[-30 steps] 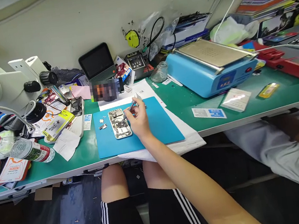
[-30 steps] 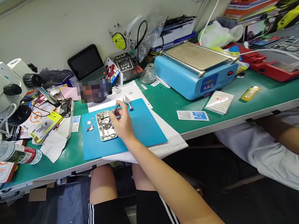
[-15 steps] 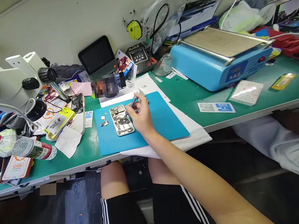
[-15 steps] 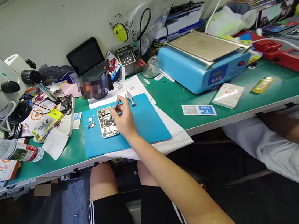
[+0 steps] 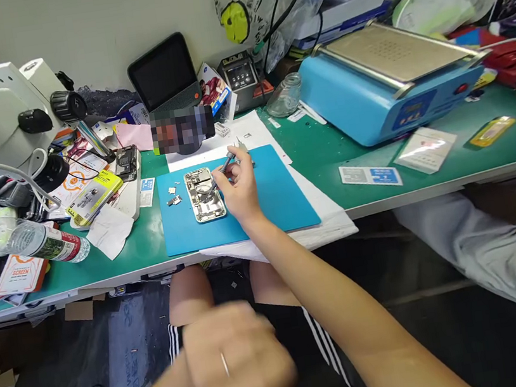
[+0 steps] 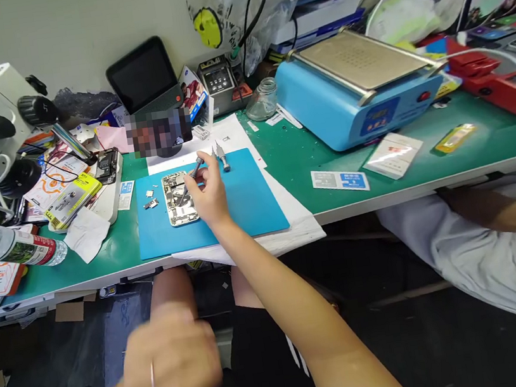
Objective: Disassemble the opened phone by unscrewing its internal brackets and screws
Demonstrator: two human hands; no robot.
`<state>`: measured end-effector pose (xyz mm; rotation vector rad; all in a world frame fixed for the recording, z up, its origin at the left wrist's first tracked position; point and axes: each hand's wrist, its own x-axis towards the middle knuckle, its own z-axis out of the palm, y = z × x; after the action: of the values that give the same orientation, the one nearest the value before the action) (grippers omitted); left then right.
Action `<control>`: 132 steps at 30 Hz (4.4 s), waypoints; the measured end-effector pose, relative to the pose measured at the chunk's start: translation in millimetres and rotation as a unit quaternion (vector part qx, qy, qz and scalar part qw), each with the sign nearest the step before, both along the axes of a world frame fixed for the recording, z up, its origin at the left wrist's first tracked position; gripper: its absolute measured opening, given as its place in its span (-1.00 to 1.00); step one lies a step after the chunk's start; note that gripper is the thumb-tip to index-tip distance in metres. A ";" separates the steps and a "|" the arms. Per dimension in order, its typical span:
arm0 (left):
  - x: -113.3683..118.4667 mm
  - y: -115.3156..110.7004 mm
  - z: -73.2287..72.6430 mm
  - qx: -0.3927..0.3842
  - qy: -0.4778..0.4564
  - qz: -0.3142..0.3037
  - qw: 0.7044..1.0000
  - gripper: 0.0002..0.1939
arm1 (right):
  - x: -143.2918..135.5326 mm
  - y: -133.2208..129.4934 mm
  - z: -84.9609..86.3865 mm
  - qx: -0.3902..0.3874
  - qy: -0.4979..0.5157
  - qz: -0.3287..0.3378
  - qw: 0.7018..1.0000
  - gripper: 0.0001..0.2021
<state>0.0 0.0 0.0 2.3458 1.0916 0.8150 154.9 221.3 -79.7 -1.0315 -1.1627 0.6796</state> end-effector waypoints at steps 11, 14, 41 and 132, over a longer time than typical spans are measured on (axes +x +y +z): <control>-21.1 156.5 -35.0 -0.004 0.107 0.201 0.974 -0.87 | -3.8 -7.3 4.0 -0.015 0.007 0.111 0.994 -0.49; -16.1 163.6 -41.8 -0.015 0.101 0.185 0.978 -0.90 | -4.4 -6.6 3.6 -0.015 0.007 0.092 0.996 -0.49; -12.3 175.5 -48.0 -0.061 0.111 0.175 0.976 -0.83 | -2.9 -3.0 0.6 -0.022 0.005 0.054 0.998 -0.50; -44.2 173.0 -49.4 -0.064 -0.020 0.333 0.941 -0.81 | -6.4 -13.3 3.4 0.043 -0.021 0.137 0.989 -0.52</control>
<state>-44.2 173.0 -49.4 1.8374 1.8973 0.9644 148.5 208.1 -76.3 -0.8239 -1.3727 0.8180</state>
